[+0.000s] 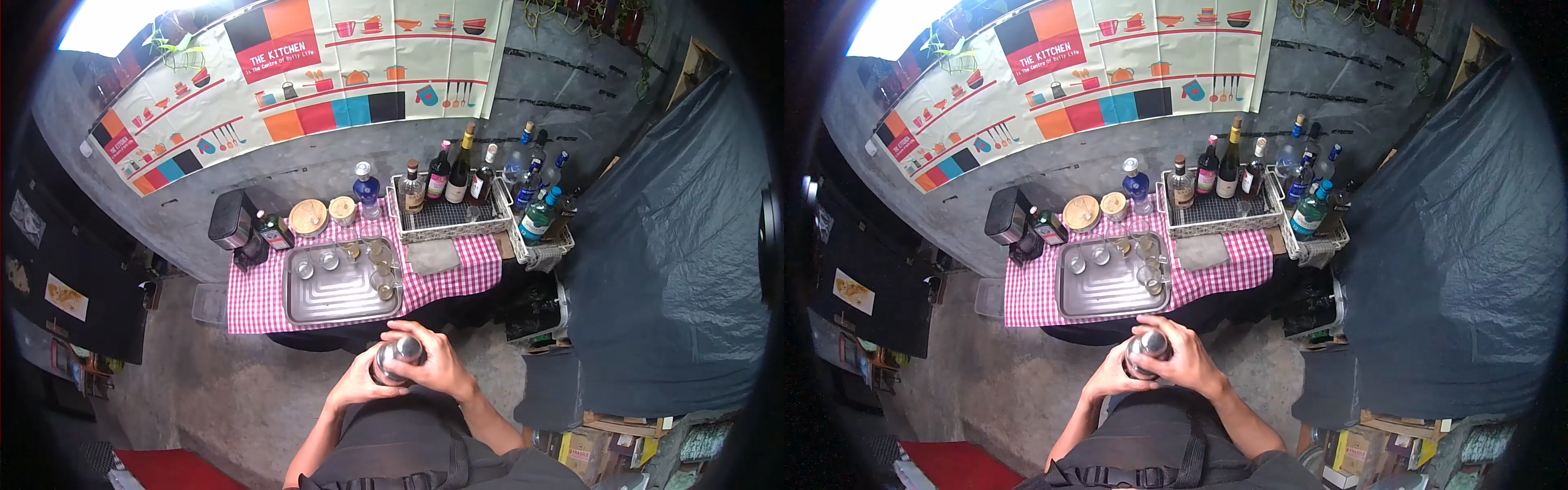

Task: The person shakes a metal shaker, pours the liquid into several small glasses on a tray, and then opens a bottle to pour another liquid into a jigger.

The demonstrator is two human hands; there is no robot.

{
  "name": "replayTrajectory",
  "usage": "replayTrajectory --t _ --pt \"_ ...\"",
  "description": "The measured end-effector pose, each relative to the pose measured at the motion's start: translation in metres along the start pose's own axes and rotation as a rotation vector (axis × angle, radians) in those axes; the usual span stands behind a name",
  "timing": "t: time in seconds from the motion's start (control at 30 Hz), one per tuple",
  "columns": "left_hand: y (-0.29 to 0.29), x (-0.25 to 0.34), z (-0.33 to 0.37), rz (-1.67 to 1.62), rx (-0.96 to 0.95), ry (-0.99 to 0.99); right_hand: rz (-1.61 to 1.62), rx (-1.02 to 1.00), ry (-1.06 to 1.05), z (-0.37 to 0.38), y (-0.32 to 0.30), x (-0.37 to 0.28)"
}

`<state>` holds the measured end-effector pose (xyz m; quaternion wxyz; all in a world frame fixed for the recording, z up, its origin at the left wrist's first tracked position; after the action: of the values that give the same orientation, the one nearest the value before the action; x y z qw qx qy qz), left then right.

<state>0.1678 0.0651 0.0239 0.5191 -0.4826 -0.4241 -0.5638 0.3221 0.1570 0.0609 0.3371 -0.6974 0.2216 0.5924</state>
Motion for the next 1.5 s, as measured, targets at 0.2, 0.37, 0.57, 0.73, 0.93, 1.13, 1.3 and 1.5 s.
replayTrajectory --t 0.2,0.37,0.57,0.73,0.93,1.13,1.3,1.5 --pt "-0.012 -0.017 -0.006 0.04 0.029 0.043 -0.276 -0.015 -0.268 -0.011 0.011 -0.006" --pt "-0.001 -0.021 -0.005 -0.117 0.088 -0.023 -0.062 0.043 -0.023 0.002 0.011 0.003" --pt "-0.012 -0.02 -0.002 0.171 0.038 0.136 -0.159 -0.043 -0.231 -0.004 0.008 0.016" --pt "-0.001 -0.045 0.001 0.094 0.218 0.034 -0.042 0.248 -0.074 0.004 0.036 0.024" --pt "-0.005 -0.054 0.02 0.193 0.195 -0.001 -0.057 0.375 -0.063 0.021 0.037 0.044" --pt "-0.016 -0.077 0.049 0.116 0.093 0.071 -0.109 0.305 -0.221 0.047 0.016 0.048" --pt "-0.03 -0.08 0.087 -0.016 -0.008 0.06 -0.087 0.352 -0.174 0.073 -0.002 0.046" --pt "-0.054 -0.088 0.131 -0.092 -0.116 0.101 -0.138 0.366 -0.132 0.111 -0.018 0.031"
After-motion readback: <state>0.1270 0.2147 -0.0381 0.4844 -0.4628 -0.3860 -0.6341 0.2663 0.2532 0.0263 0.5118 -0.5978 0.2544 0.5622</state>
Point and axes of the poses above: each hand's wrist, its own z-axis towards the middle knuckle, its own y-axis out of the palm, x = y × z, the point moved 2 cm from there along z, towards the middle knuckle, and after that the axes turned 13 degrees about y, right-handed, at the moved point
